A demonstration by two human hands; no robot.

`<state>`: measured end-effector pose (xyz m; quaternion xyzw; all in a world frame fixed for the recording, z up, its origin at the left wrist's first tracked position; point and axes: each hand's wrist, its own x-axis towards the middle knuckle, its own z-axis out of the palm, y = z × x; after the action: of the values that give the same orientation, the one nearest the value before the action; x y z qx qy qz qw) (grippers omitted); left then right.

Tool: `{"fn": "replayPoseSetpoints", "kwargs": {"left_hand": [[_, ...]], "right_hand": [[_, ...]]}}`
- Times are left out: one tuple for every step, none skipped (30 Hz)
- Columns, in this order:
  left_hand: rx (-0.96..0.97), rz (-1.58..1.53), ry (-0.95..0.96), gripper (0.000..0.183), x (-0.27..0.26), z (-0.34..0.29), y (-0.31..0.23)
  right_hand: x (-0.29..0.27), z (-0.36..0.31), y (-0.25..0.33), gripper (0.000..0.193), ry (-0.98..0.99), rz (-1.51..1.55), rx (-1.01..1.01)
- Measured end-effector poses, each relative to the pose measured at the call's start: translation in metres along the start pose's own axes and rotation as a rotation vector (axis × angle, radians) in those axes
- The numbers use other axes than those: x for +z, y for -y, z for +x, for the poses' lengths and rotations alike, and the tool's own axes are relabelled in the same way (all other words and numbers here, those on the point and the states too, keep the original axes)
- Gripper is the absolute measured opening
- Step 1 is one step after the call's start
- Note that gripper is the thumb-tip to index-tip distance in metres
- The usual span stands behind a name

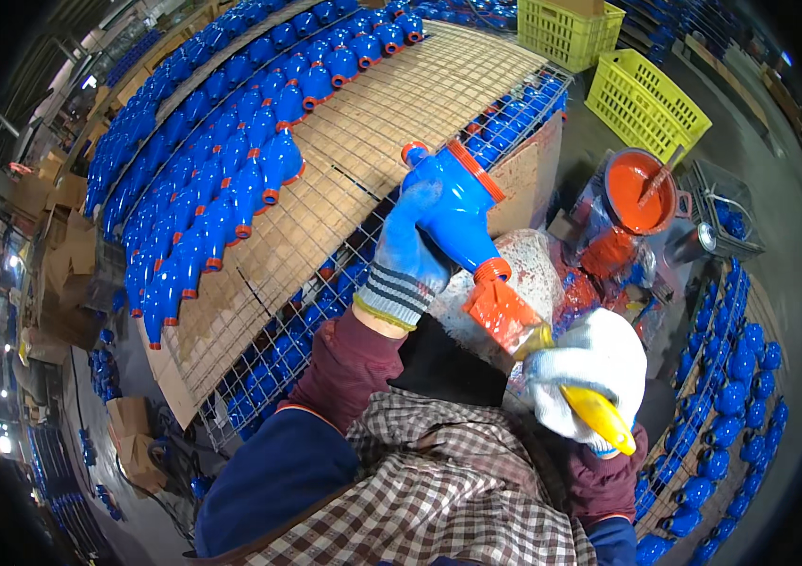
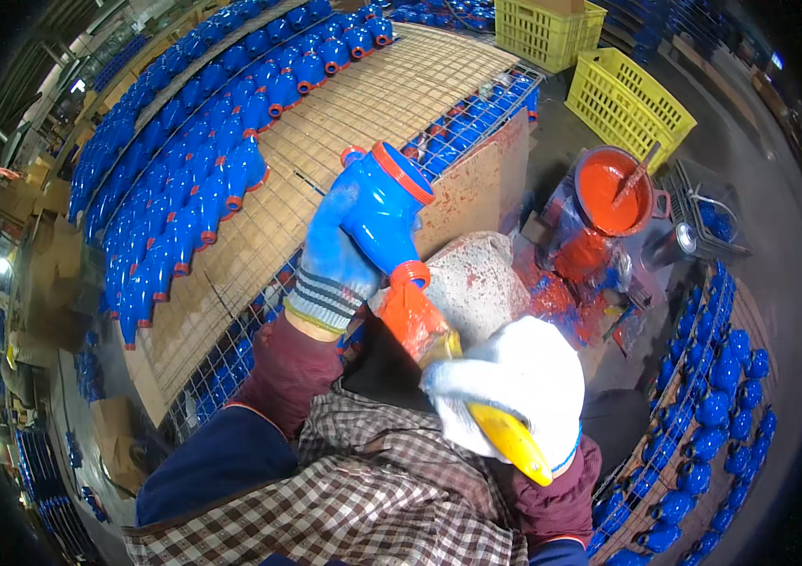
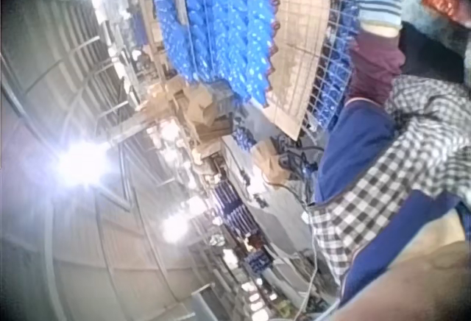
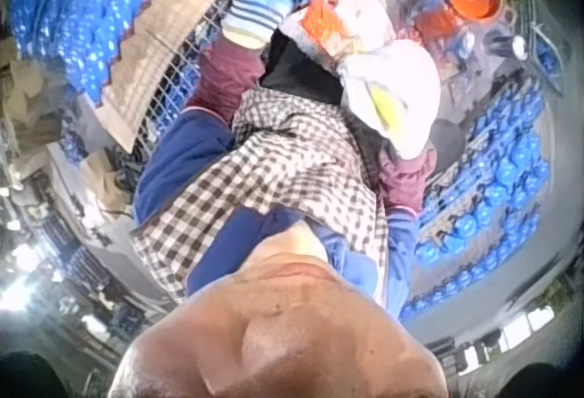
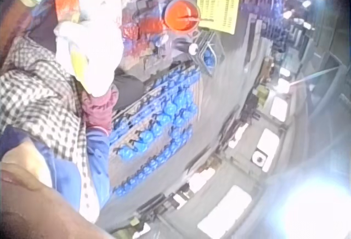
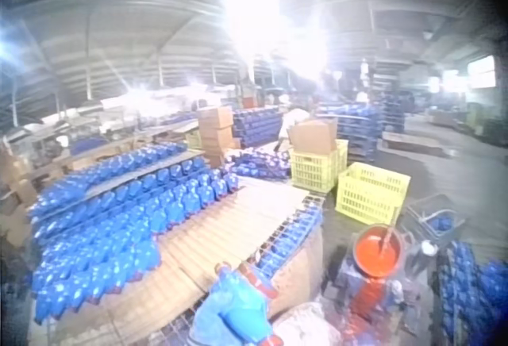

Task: Painting small blue metal or plastic parts with orange paint using a brush.

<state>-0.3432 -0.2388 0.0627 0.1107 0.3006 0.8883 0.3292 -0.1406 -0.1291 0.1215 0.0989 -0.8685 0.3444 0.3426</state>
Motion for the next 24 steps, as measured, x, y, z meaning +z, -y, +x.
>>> {"fn": "replayPoseSetpoints", "kwargs": {"left_hand": [[-0.007,-0.001,0.003,0.065,0.001,-0.002,0.002],[-0.015,-0.007,-0.002,0.066,0.002,-0.003,0.003],[-0.014,-0.011,-0.005,0.068,0.003,-0.004,0.003],[-0.011,-0.01,-0.003,0.068,0.004,-0.006,0.004],[-0.001,-0.004,-0.041,0.067,0.004,-0.01,0.006],[0.018,0.003,-0.078,0.066,0.004,-0.014,0.007],[0.025,0.008,-0.074,0.066,0.001,-0.015,0.008],[0.085,0.034,-0.056,0.068,-0.005,-0.016,0.011],[0.136,0.059,-0.03,0.071,-0.004,-0.017,0.013],[0.135,0.067,-0.027,0.071,-0.002,-0.02,0.015],[0.33,0.301,-0.089,0.079,-0.001,-0.022,0.02],[0.522,0.538,-0.15,0.086,0.001,-0.025,0.024],[0.524,0.609,-0.182,0.099,0.005,-0.03,0.022],[0.511,0.614,-0.176,0.099,0.008,-0.032,0.023],[0.562,0.67,-0.176,0.1,0.009,-0.035,0.025],[0.611,0.726,-0.175,0.101,0.009,-0.038,0.028],[0.643,0.718,-0.174,0.104,0.009,-0.036,0.031],[0.616,0.721,-0.167,0.104,0.008,-0.036,0.035],[0.546,0.596,-0.18,0.104,0.006,-0.035,0.036],[0.477,0.472,-0.194,0.103,0.005,-0.035,0.038],[0.412,0.325,-0.133,0.097,0.01,-0.038,0.038],[0.399,0.329,-0.133,0.097,0.01,-0.038,0.04],[0.365,0.287,-0.12,0.087,0.009,-0.037,0.042],[0.334,0.241,-0.109,0.078,0.008,-0.037,0.044]], "right_hand": [[-0.004,-0.001,-0.002,0.026,0.028,-0.022,-0.009],[-0.003,-0.008,-0.003,0.024,-0.018,-0.051,0.005],[-0.004,-0.013,-0.004,0.024,-0.082,-0.066,0.027],[-0.004,-0.018,-0.005,0.023,-0.146,-0.079,0.049],[-0.006,-0.025,-0.005,0.022,-0.181,-0.065,0.078],[-0.008,-0.032,-0.006,0.021,-0.215,-0.047,0.099],[-0.003,-0.044,-0.012,0.019,-0.377,0.018,0.077],[-0.006,-0.055,-0.016,0.016,-0.461,0.037,0.044],[-0.005,-0.074,-0.023,0.018,-0.622,-0.008,0.09],[-0.003,-0.094,-0.028,0.019,-0.78,-0.046,0.139],[-0.004,-0.112,-0.025,0.026,-0.83,0.121,0.3],[-0.006,-0.125,-0.022,0.033,-0.874,0.291,0.464],[-0.005,-0.131,-0.024,0.033,-0.943,0.346,0.503],[-0.004,-0.136,-0.024,0.034,-1.036,0.375,0.588],[-0.005,-0.14,-0.023,0.035,-1.027,0.408,0.584],[-0.007,-0.142,-0.023,0.036,-1.02,0.44,0.58],[-0.007,-0.142,-0.023,0.04,-1.069,0.416,0.603],[-0.009,-0.143,-0.024,0.043,-1.135,0.404,0.645],[-0.01,-0.142,-0.023,0.044,-1.14,0.419,0.629],[-0.012,-0.14,-0.022,0.044,-1.145,0.434,0.611],[-0.014,-0.137,-0.02,0.042,-1.181,0.404,0.639],[-0.015,-0.138,-0.019,0.043,-1.185,0.413,0.644],[-0.016,-0.139,-0.017,0.043,-1.196,0.406,0.667],[-0.016,-0.14,-0.016,0.043,-1.203,0.398,0.686]]}}
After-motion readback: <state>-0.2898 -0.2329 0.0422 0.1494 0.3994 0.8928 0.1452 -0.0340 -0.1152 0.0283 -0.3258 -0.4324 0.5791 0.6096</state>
